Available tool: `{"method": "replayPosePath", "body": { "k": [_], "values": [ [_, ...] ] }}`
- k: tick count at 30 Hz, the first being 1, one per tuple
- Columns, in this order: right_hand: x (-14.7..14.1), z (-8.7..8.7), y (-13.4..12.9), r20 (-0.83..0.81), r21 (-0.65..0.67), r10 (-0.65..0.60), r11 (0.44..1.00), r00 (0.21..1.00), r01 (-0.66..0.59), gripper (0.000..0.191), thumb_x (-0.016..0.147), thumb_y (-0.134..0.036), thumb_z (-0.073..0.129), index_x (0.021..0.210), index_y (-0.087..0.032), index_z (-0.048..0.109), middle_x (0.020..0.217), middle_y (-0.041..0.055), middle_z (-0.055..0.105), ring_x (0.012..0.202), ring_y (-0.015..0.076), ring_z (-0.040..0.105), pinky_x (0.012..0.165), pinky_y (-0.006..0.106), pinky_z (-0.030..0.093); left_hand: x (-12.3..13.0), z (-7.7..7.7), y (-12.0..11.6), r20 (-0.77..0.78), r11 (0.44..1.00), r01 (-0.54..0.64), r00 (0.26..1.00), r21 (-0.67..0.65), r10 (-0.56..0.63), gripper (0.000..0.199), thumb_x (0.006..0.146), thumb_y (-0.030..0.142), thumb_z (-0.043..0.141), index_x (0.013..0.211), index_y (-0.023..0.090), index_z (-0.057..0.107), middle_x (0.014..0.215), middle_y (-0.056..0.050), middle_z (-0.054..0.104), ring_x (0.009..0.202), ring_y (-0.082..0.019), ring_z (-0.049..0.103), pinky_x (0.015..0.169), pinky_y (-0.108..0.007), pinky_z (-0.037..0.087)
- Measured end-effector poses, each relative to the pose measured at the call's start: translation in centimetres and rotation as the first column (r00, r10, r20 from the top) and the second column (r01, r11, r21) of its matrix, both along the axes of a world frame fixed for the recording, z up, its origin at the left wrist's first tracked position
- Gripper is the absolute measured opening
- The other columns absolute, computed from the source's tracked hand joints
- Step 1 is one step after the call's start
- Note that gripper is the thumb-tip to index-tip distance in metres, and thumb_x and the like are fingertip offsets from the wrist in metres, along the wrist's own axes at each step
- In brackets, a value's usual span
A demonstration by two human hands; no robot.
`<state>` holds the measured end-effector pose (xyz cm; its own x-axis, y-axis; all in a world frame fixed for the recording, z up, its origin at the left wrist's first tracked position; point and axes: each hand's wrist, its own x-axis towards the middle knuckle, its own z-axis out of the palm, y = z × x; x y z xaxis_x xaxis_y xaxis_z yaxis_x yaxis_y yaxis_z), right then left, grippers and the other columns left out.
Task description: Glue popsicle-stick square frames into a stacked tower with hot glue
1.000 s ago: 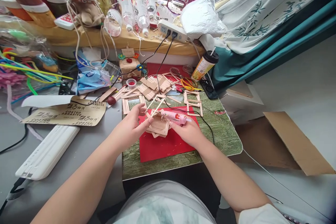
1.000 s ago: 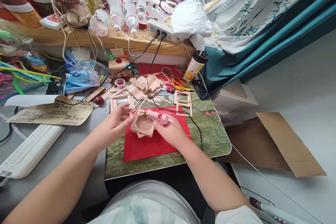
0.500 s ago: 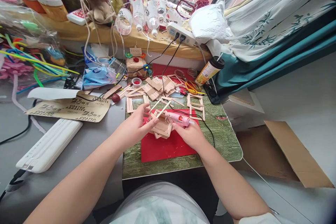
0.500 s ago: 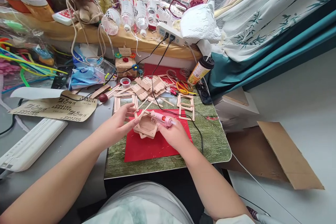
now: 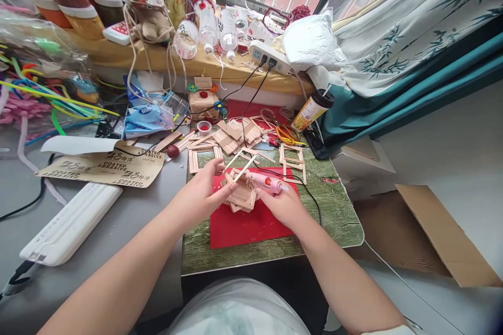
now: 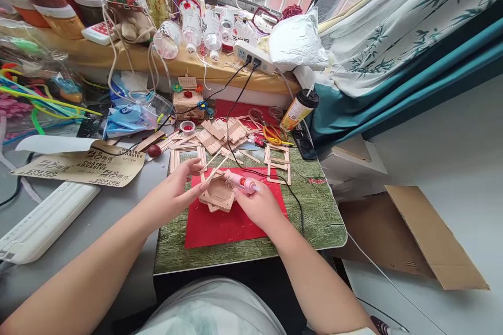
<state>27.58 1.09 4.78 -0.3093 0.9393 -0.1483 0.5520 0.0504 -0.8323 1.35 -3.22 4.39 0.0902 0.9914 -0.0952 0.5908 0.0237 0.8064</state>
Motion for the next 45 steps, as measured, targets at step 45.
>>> {"method": "replayPosePath", "body": {
  "k": [45],
  "values": [
    [2.1,1.5,-1.4,-0.039,-0.002,-0.117,0.993,0.992,0.117,0.042,0.094,-0.044,0.074,0.130,-0.026,0.082,0.093,0.0039,0.085,0.087,0.0287,0.078,0.083,0.040,0.066,0.0,0.5,0.0,-0.092,0.997,0.014,0.996,0.074,-0.007,0.092,0.096,0.074,0.066,0.167,0.027,0.032,0.162,-0.016,0.057,0.147,-0.037,0.058,0.118,-0.054,0.052]
  ]
}}
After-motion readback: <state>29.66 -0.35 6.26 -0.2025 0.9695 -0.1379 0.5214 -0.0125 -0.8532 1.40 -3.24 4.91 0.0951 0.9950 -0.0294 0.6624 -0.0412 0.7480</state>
